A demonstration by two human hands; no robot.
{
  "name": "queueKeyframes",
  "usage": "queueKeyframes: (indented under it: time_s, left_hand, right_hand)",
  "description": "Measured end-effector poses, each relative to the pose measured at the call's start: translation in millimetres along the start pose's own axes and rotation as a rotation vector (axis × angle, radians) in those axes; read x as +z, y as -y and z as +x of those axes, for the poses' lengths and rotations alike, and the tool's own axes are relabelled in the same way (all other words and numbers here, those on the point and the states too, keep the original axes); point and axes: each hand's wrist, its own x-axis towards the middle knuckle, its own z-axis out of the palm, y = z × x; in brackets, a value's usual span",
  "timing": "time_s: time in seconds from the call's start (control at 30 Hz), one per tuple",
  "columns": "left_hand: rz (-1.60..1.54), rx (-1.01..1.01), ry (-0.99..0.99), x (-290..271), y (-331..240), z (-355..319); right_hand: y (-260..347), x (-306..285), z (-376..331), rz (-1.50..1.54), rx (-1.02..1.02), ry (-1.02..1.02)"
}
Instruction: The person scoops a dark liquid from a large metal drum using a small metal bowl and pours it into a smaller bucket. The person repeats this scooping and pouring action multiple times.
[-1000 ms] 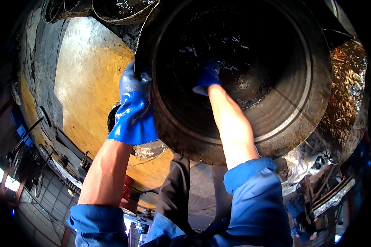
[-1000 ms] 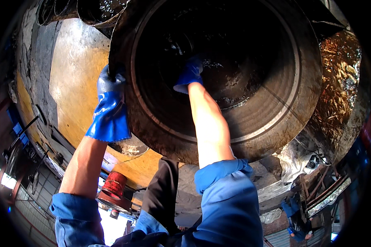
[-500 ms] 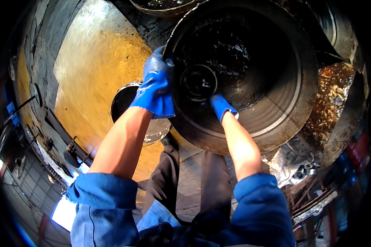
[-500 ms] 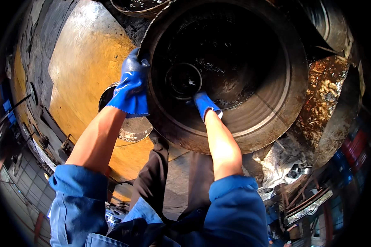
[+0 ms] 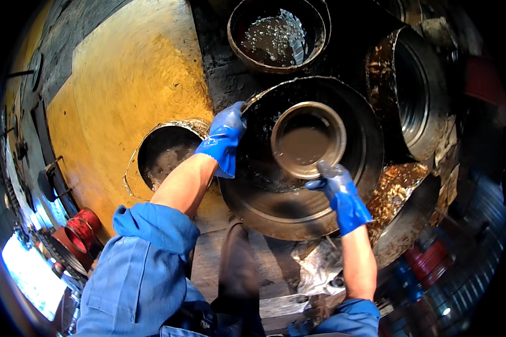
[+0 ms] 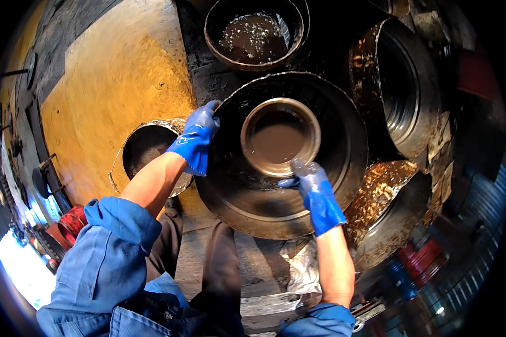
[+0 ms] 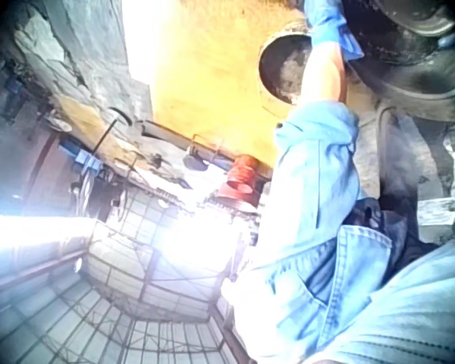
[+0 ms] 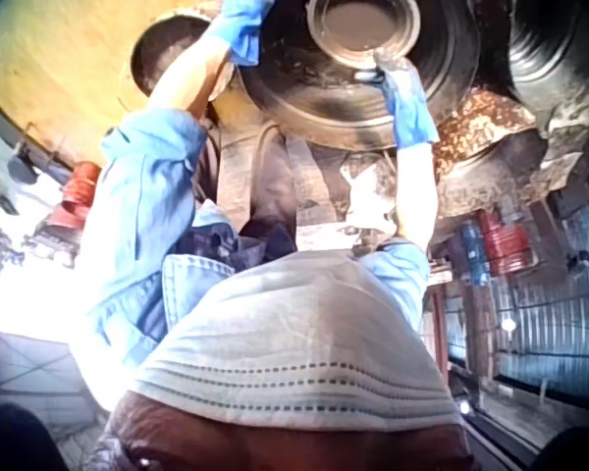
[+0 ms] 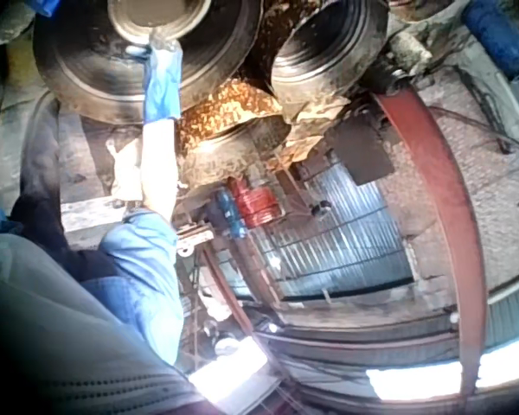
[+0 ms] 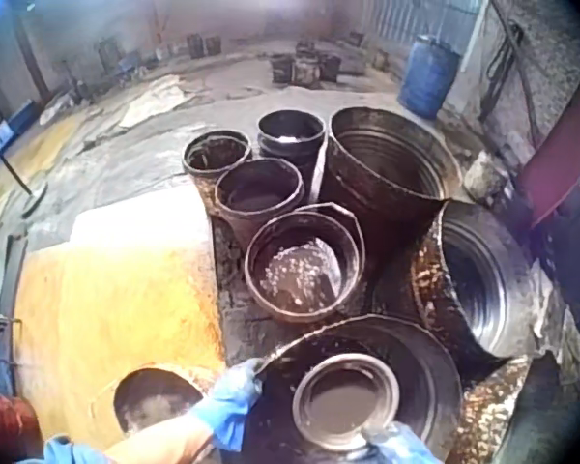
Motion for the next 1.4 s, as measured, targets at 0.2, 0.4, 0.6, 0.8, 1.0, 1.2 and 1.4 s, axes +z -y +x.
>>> queueKeyframes:
  time_s: [0.2,0.4,0.6,0.8,1.0,1.2,1.4]
  left_hand:
    - [0.015,-0.023,0.045,-1.5,-3.2,-1.3]
    - [-0.015,0.038,-0.019,2.5,5.1,-1.7]
    - [-0.054,0.072,-0.076,3.7,10.6,-4.2]
    - [-0.042,0.057,-0.042,6.5,14.8,-4.5]
    - [-0.036,0.107,-0.102,9.9,18.4,-4.5]
    - [-0.020,0.121,-0.095,8.1,3.8,1.1]
    - [-0.049,0.111,-0.069,1.7,2.8,-5.6]
  right_hand:
    - [120.1,4.1,24.7,-0.063,-0.207,-0.026]
    - [184.9,24.2,115.2,-0.212,-0.473,-0.024]
    - [205.3,58.0,190.9,-0.436,-0.608,-0.340]
    - [191.3,84.4,202.2,-0.918,-0.962,-0.682]
    - [188.7,83.5,206.2,-1.231,-0.816,-0.806]
    - [192.6,48.7,224.1,-0.218,-0.883,-0.512]
    - [186.0,43.0,128.9,0.507,-0.339,-0.246]
